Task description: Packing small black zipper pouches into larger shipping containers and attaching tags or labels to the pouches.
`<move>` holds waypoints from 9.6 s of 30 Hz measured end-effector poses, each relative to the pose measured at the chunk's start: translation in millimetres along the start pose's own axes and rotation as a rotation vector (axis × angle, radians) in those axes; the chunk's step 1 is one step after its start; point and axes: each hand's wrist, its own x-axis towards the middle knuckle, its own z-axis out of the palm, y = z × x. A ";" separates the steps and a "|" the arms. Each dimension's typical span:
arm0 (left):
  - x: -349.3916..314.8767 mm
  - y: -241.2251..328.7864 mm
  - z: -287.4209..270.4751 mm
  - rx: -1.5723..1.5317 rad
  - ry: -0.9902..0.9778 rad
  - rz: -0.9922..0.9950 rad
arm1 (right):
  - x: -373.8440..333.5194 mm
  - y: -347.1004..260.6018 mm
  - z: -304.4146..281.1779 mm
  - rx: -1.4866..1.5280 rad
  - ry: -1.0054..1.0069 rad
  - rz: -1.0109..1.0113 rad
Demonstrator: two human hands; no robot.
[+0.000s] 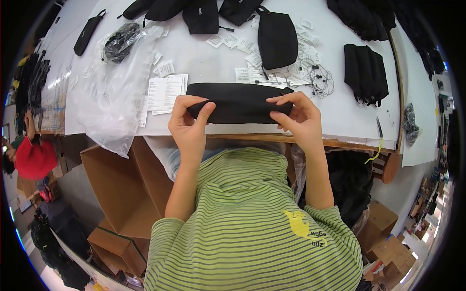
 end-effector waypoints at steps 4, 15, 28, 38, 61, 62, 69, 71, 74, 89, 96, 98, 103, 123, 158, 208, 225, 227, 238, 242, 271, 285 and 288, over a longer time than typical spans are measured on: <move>6.2 10.6 14.4 -0.023 -0.182 -0.107 | 2.0 1.3 -35.6 0.037 0.037 0.060; 36.6 -65.0 -100.4 1.182 -0.075 0.140 | 29.6 -21.3 -340.1 0.335 0.909 -0.482; 64.1 -52.7 -93.1 1.049 0.040 0.100 | 59.3 56.8 -414.3 -0.438 1.183 0.251; 62.6 -35.0 -90.6 1.166 0.030 0.018 | 67.6 21.2 -162.7 -0.844 0.175 -0.253; -7.7 5.5 -25.1 -0.079 -0.431 -0.236 | 92.9 49.9 -13.8 -1.263 -0.115 -0.226; -10.1 5.0 -24.8 -0.077 -0.424 -0.235 | 93.7 47.3 -12.7 -1.225 -0.102 -0.183; -18.9 7.4 -15.0 -0.063 -0.509 -0.320 | 99.6 61.0 -13.2 -1.283 -0.076 -0.296; -18.1 12.3 -12.2 -0.031 -0.513 -0.275 | 96.9 63.9 -17.3 -1.290 -0.095 -0.294; -19.3 15.9 -8.6 0.052 -0.470 -0.334 | 83.7 48.8 -17.5 -1.127 -0.063 -0.284; -20.7 10.2 10.6 0.180 -0.304 -0.027 | -0.5 26.7 46.8 0.224 -0.056 0.135; -24.2 11.9 11.3 0.137 -0.262 -0.176 | -0.3 24.7 53.1 -0.068 0.037 0.040; -24.7 17.7 13.1 0.172 -0.233 -0.149 | -3.8 21.7 53.1 -0.098 0.059 0.019; -22.1 13.1 15.0 0.314 -0.210 0.054 | -3.4 14.2 55.9 -0.132 0.066 0.017; -22.6 12.6 1.8 -0.210 -0.457 -0.419 | -3.2 16.6 44.2 -0.042 -0.245 0.000; 199.5 47.1 8.1 0.823 -0.632 0.459 | -6.8 17.9 8.6 0.276 -0.113 0.133; -11.5 23.7 -0.5 -0.402 -0.097 -0.295 | 9.6 15.4 44.5 0.422 -0.134 0.072; -15.8 28.5 9.8 0.010 -0.201 -0.253 | 5.9 13.9 62.3 0.379 -0.024 0.135; -15.6 27.4 10.8 0.003 -0.208 -0.223 | 6.2 15.3 62.9 0.391 -0.027 0.113; -12.4 30.9 6.6 -0.029 -0.262 -0.370 | 6.7 22.3 59.5 0.147 0.003 0.077; -10.2 32.6 1.8 0.009 -0.315 -0.417 | 6.8 14.2 56.5 -0.133 0.000 -0.049; -4.9 26.6 -1.1 0.065 -0.363 -0.411 | 6.4 29.4 63.0 0.008 0.031 0.045; -6.7 22.8 3.3 0.070 -0.352 -0.403 | 3.7 21.0 68.2 -0.164 0.054 -0.004; 3.6 35.4 10.1 0.115 -0.425 -0.406 | 4.8 20.8 60.0 -0.135 0.066 -0.013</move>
